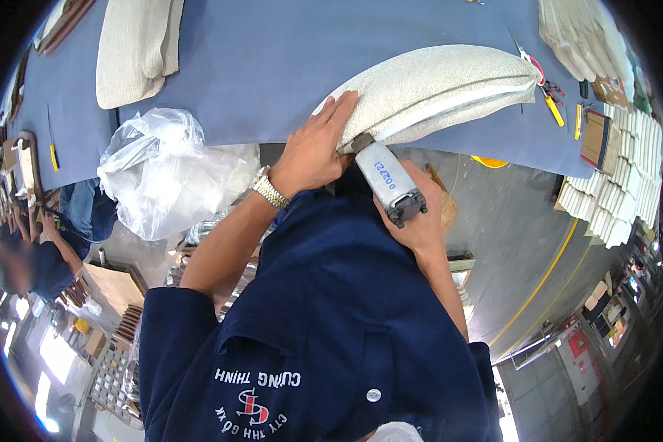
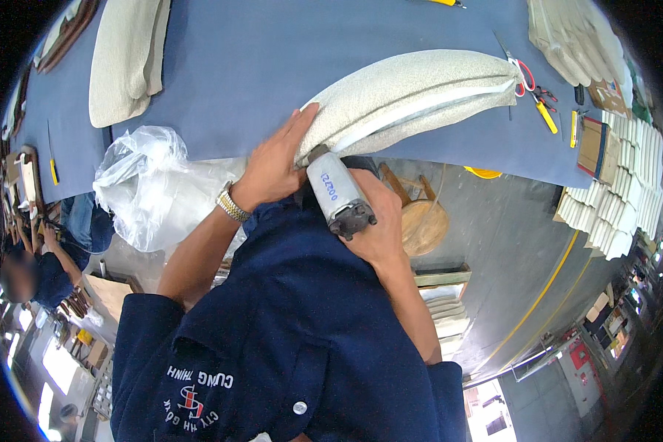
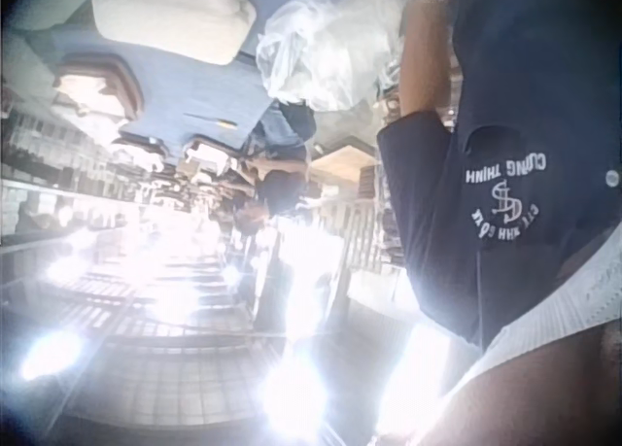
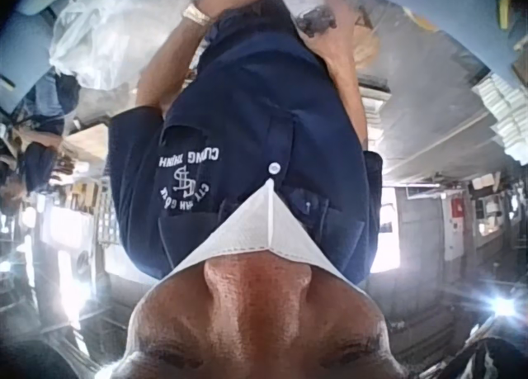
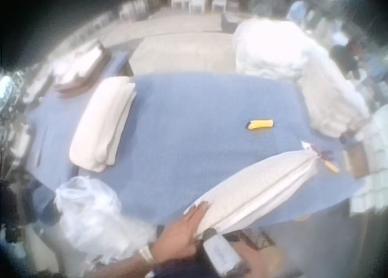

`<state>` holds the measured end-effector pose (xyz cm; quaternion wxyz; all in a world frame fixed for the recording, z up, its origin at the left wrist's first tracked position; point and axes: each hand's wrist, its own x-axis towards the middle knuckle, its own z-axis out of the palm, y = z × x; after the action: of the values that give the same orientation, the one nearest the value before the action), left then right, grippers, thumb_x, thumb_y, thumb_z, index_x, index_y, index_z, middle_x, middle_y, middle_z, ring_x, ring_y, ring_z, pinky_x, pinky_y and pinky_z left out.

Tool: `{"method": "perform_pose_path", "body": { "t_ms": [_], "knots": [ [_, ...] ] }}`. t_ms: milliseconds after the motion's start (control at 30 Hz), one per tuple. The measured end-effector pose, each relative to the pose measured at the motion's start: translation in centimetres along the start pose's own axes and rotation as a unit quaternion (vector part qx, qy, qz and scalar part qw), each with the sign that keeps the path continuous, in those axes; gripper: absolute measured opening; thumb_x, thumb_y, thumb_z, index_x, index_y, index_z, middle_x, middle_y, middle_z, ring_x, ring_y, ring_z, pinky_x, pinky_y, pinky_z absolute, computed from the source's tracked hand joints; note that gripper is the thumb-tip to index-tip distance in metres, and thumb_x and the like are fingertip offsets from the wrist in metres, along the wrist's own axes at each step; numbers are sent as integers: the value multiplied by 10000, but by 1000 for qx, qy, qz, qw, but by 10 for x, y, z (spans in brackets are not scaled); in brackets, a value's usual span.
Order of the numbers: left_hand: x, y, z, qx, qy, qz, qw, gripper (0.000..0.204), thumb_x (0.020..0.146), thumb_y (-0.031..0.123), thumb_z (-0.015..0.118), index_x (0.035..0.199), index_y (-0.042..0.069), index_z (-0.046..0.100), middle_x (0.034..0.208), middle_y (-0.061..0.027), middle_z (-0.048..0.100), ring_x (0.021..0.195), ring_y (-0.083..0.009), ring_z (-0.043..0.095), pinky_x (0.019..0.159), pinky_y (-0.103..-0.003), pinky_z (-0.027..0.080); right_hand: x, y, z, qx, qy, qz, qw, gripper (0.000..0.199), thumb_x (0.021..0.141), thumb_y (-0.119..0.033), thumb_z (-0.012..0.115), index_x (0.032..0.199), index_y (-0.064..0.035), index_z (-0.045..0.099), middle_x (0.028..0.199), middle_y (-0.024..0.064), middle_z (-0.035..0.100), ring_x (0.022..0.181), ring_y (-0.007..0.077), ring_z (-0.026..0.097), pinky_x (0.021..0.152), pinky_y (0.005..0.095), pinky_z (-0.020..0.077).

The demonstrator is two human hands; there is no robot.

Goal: The person wraps a foam cushion with fabric, folds the edges, and uses a staple gun to secure the fabric. They trim excess fabric with a utility knife and repeat the process on another cushion, stacking finished items on the table.

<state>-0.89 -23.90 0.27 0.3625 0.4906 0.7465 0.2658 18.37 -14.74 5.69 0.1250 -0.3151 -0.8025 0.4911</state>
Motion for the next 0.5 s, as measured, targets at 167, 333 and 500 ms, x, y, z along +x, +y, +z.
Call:
{"method": "perform_pose_path", "body": {
  "t_ms": [167,333,500],
  "knots": [
    [-5,0,10,15,13,11,1000,954,819,81,736,1635,84,240,1646,-204,354,1524,-398,328,1197,-465,388,-15,-2,-2,-9,-24,34,999,469,706,-97,789,1149,6,675,1032,214,713,946,431,699,814,411,557],
    [-9,2,16,43,9,16,999,948,826,85,737,1634,70,239,1668,-198,316,1541,-380,304,1227,-452,347,-16,-2,-1,-14,-48,67,996,487,699,-118,797,1154,-5,667,1051,212,706,974,424,694,834,421,558],
    [-7,-3,19,14,28,38,999,940,802,29,710,1625,45,255,1651,-210,348,1531,-396,322,1238,-461,309,-23,19,12,16,-27,27,999,526,672,-141,808,1156,1,661,1077,219,694,1020,440,671,886,453,546]
  ]
}}
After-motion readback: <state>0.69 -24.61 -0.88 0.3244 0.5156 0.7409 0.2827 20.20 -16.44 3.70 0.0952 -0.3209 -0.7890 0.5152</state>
